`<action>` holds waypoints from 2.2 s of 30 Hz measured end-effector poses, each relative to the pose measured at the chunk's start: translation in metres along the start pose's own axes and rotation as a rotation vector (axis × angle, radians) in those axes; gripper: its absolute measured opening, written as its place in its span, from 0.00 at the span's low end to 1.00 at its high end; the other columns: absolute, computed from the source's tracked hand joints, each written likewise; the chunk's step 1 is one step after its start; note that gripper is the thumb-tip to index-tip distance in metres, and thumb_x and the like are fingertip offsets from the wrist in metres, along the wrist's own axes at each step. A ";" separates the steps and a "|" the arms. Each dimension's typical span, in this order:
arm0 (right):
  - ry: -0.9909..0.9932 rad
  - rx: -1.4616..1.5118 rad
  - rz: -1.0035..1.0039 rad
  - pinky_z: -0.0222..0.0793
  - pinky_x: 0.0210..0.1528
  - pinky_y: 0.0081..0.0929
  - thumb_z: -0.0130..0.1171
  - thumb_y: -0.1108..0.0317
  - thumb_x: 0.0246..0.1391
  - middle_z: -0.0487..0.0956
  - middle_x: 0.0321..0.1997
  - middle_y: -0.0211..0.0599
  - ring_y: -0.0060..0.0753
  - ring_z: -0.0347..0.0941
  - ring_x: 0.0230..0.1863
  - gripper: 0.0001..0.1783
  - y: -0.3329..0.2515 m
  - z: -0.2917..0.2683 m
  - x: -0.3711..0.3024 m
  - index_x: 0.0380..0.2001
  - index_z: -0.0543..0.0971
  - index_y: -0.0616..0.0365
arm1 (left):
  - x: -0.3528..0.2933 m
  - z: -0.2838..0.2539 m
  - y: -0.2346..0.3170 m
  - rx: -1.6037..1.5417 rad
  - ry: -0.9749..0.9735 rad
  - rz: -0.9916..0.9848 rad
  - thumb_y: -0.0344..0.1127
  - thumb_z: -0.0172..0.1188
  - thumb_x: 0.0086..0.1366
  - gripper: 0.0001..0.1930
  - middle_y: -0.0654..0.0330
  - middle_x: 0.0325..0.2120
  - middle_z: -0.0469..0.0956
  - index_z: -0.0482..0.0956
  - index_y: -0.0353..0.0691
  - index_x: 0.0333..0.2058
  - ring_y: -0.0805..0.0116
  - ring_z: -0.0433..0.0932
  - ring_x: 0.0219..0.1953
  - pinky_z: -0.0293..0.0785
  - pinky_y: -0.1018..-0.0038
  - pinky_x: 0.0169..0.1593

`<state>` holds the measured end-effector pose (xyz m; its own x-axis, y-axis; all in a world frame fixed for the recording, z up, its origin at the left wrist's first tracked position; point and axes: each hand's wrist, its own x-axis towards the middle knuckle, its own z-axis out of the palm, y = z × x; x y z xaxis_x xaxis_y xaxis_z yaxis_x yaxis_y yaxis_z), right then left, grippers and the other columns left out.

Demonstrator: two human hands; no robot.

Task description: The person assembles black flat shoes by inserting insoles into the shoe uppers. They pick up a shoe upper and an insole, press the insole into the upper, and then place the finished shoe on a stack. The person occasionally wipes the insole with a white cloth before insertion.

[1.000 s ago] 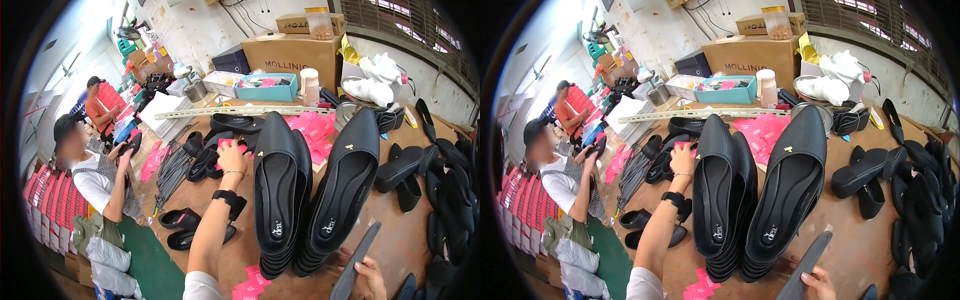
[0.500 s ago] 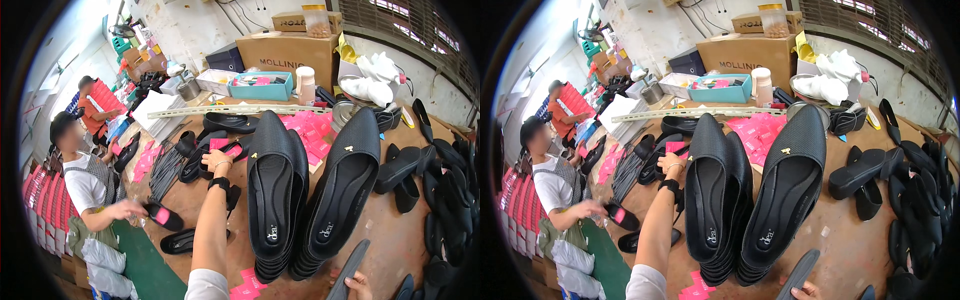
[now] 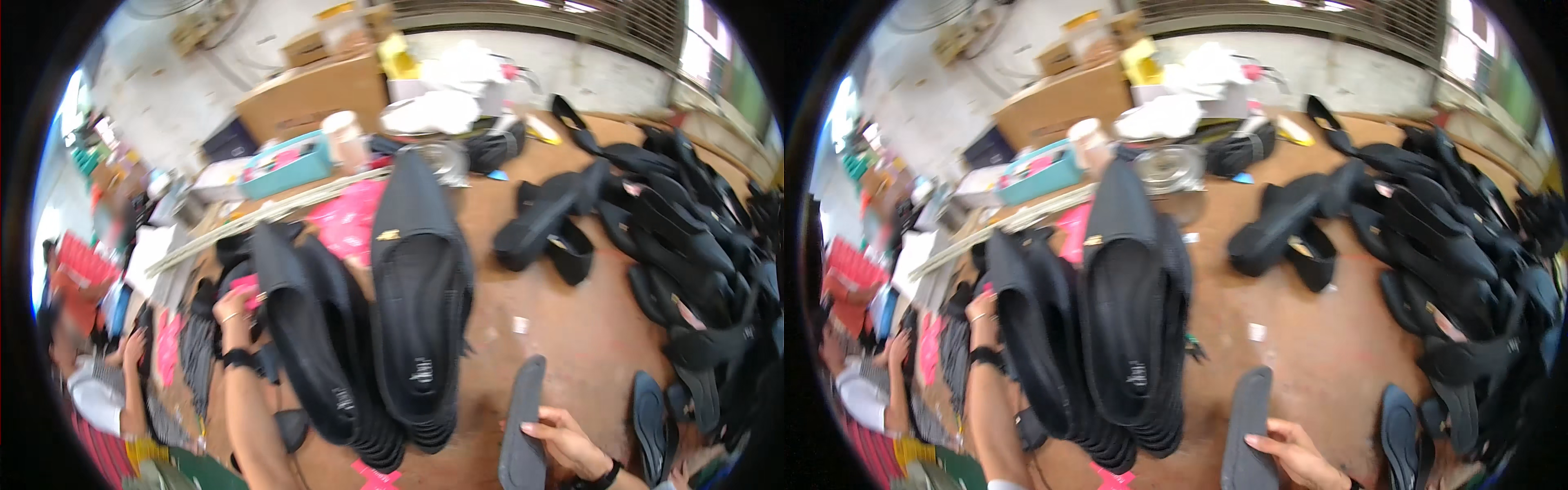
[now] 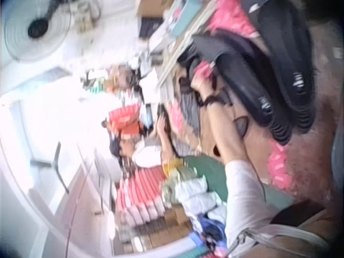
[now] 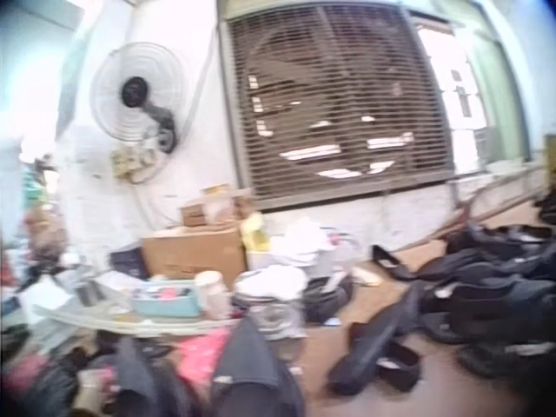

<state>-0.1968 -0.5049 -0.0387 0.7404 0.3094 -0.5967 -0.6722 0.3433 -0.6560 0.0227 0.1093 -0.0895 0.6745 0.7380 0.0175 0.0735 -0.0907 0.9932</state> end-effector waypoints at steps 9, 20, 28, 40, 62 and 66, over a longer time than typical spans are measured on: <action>0.029 0.114 -0.163 0.76 0.47 0.23 0.60 0.72 0.61 0.83 0.42 0.35 0.22 0.79 0.42 0.17 -0.004 -0.031 -0.037 0.52 0.73 0.63 | -0.060 0.034 0.202 -0.020 -0.148 0.387 0.30 0.60 0.67 0.16 0.59 0.43 0.80 0.75 0.37 0.53 0.67 0.81 0.42 0.84 0.72 0.35; -0.012 0.185 -0.175 0.76 0.51 0.28 0.54 0.74 0.63 0.78 0.54 0.47 0.30 0.78 0.49 0.25 0.010 -0.045 -0.114 0.62 0.63 0.62 | -0.308 0.242 0.330 0.146 -0.714 1.035 0.33 0.61 0.62 0.27 0.51 0.56 0.72 0.69 0.34 0.59 0.63 0.71 0.57 0.64 0.69 0.62; -0.095 0.537 -0.234 0.72 0.59 0.35 0.46 0.70 0.66 0.69 0.66 0.48 0.38 0.74 0.56 0.31 0.045 -0.113 -0.143 0.69 0.53 0.58 | -0.420 0.411 0.173 1.240 -0.602 0.993 0.37 0.69 0.47 0.45 0.44 0.64 0.62 0.60 0.51 0.65 0.37 0.61 0.65 0.66 0.52 0.63; 0.059 0.417 -0.339 0.70 0.57 0.28 0.47 0.61 0.69 0.74 0.59 0.39 0.27 0.73 0.50 0.31 0.072 -0.184 -0.165 0.70 0.54 0.60 | -0.402 0.309 0.144 0.608 -0.458 0.821 0.37 0.62 0.59 0.18 0.46 0.36 0.79 0.78 0.36 0.46 0.53 0.79 0.38 0.74 0.58 0.45; -0.112 -1.543 -1.107 0.58 0.63 0.42 0.63 0.69 0.35 0.78 0.48 0.36 0.39 0.70 0.52 0.19 0.069 -0.067 -0.178 0.37 0.85 0.58 | -0.658 -0.035 0.031 0.569 -0.656 0.545 0.61 0.56 0.65 0.48 0.38 0.67 0.53 0.49 0.28 0.68 0.41 0.52 0.69 0.47 0.53 0.70; -0.240 -1.340 -1.046 0.61 0.59 0.35 0.62 0.68 0.37 0.79 0.43 0.35 0.36 0.71 0.50 0.12 0.098 -0.052 -0.138 0.29 0.85 0.57 | -0.652 -0.019 0.009 0.345 -0.699 0.529 0.62 0.65 0.58 0.58 0.37 0.68 0.49 0.40 0.31 0.69 0.39 0.51 0.70 0.47 0.49 0.70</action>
<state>-0.3653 -0.5597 -0.0444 0.7314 0.6126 0.2994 0.6202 -0.4152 -0.6656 -0.4301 -0.3597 -0.0893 0.9621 -0.0143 0.2724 -0.2308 -0.5749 0.7850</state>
